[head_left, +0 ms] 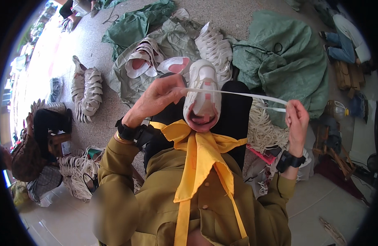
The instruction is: The user is lacing up a shoe component using a long white lace.
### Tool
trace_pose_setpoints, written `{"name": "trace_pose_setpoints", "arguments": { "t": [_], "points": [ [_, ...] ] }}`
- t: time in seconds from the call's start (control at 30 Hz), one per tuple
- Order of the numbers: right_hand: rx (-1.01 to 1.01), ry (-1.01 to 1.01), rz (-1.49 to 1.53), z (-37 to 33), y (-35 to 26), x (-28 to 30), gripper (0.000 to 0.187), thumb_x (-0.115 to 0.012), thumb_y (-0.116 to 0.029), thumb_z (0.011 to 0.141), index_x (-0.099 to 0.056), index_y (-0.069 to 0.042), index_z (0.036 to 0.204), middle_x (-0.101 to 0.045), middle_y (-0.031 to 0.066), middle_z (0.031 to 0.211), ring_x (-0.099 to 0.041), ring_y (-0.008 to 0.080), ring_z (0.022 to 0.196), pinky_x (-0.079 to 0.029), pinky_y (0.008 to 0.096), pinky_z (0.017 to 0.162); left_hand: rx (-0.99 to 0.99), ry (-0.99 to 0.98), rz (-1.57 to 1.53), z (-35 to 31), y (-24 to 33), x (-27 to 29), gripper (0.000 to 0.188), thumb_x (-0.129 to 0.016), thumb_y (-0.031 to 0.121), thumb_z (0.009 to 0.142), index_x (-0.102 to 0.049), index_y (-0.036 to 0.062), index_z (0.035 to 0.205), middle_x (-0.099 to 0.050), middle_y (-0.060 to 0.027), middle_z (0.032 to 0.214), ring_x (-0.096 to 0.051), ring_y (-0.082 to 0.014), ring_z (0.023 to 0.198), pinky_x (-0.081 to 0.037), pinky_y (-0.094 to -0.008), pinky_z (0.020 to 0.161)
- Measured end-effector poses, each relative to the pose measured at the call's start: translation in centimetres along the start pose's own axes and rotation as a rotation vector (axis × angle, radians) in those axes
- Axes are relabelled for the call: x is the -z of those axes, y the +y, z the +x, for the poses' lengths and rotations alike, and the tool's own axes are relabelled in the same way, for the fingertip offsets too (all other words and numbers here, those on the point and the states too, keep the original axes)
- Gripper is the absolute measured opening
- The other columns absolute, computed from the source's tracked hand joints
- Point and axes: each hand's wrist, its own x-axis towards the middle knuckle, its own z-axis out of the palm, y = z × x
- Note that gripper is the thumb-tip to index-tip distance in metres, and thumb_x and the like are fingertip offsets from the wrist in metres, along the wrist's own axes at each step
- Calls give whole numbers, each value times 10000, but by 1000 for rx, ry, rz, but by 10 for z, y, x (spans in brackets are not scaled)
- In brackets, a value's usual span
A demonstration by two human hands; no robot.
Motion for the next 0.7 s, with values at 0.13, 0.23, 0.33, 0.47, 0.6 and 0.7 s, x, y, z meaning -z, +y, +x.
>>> {"name": "trace_pose_setpoints", "arguments": {
  "t": [0.13,0.23,0.33,0.47,0.6,0.7],
  "points": [
    [-17,116,-9,-6,17,19,127,-647,-159,1040,-653,-36,1005,-464,-91,714,-366,-14,561,-270,182,492,-14,25,-23,-6,-10,3,205,-601,215,1081,-600,28,995,-495,37,851,-455,-49,766,-393,-221,682],
    [-44,138,-107,-8,39,33,121,-666,-147,1025,-664,-33,988,-504,-76,727,-414,-2,562,-311,197,499,-9,44,-30,-11,-14,1,189,-606,193,1073,-606,23,990,-502,34,845,-456,-50,769,-393,-230,670],
    [90,150,-503,-1,73,44,116,-689,-133,1001,-683,-17,1008,-595,-43,789,-506,31,589,-391,225,522,22,76,-29,-11,-16,-7,174,-621,158,1054,-613,2,978,-526,24,848,-481,-66,790,-429,-247,690],
    [280,141,-843,2,51,-7,140,-696,-114,988,-724,-14,1082,-731,-2,890,-560,51,629,-449,261,551,-44,135,93,-6,-24,-24,127,-649,96,1021,-621,-13,962,-577,-5,839,-538,-83,804,-488,-270,738],
    [41,-198,-221,-2,8,-81,256,-700,-45,962,-705,-35,1218,-722,-4,887,-597,34,644,-500,208,596,-124,125,209,5,-13,-45,122,-666,76,990,-633,-35,949,-626,-57,826,-601,-126,799,-512,-302,757],
    [11,-515,69,-12,-21,-137,303,-684,-49,983,-648,-14,1281,-669,-8,758,-624,39,659,-532,201,626,-199,158,263,12,-2,-58,129,-699,85,955,-641,-30,953,-658,-98,798,-634,-150,746,-519,-313,699]
  ]
}}
